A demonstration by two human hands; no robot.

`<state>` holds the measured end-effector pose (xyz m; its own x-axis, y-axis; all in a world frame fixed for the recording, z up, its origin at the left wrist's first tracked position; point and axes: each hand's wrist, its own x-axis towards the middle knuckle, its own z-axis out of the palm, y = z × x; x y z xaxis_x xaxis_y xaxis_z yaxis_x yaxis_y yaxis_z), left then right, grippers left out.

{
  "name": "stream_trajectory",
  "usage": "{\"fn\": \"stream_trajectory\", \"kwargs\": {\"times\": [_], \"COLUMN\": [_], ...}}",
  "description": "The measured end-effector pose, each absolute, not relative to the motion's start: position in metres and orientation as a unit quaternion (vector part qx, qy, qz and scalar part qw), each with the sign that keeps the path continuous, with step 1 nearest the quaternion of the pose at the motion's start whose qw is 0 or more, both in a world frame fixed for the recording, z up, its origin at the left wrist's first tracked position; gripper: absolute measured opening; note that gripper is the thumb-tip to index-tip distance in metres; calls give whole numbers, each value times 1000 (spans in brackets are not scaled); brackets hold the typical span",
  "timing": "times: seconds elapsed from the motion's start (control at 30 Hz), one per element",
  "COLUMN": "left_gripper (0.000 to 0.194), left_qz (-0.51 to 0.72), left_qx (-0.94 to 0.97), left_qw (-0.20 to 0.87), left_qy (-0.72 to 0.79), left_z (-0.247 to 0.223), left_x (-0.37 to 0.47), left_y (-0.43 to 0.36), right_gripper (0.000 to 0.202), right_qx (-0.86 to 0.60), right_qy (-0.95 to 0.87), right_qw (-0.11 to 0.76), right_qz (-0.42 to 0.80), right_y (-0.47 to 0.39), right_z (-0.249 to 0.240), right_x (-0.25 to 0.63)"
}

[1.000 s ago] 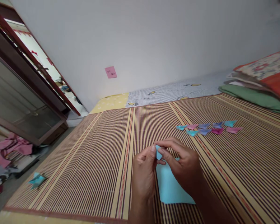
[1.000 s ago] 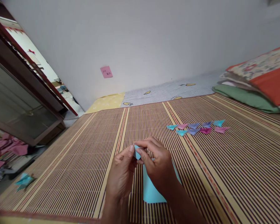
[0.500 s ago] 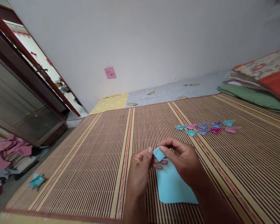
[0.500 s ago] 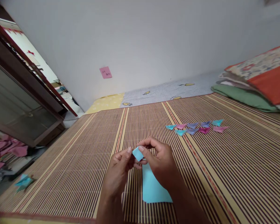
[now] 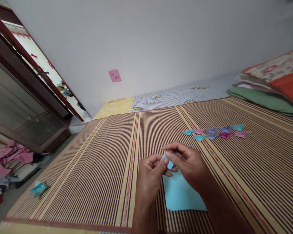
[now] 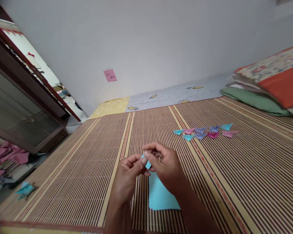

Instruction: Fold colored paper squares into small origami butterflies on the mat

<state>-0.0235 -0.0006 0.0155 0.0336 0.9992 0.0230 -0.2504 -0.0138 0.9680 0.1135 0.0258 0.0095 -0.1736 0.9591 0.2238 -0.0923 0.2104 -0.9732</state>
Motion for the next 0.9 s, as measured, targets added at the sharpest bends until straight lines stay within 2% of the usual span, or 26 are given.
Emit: {"fn": "stream_trajectory", "kwargs": {"times": [0.07, 0.2, 0.37, 0.67, 0.9], "left_gripper": [21, 18, 26, 27, 28], "left_qz": [576, 637, 677, 658, 667], "left_qx": [422, 349, 278, 304, 281], "left_qw": [559, 541, 549, 574, 568], "left_qy": [421, 424, 404, 380, 390], "left_z": [14, 11, 11, 8, 6], "left_x": [-22, -23, -21, -18, -15], "left_y": [0, 0, 2, 9, 8], "right_gripper": [23, 18, 27, 29, 29], "right_qx": [-374, -363, -351, -349, -368], "right_qy": [-564, -568, -609, -616, -657], "right_qw": [533, 547, 509, 506, 458], "right_qz": [509, 496, 496, 493, 472], "right_y": [28, 30, 30, 33, 31], "right_z": [8, 7, 6, 2, 3], "right_x": [113, 113, 113, 114, 114]}}
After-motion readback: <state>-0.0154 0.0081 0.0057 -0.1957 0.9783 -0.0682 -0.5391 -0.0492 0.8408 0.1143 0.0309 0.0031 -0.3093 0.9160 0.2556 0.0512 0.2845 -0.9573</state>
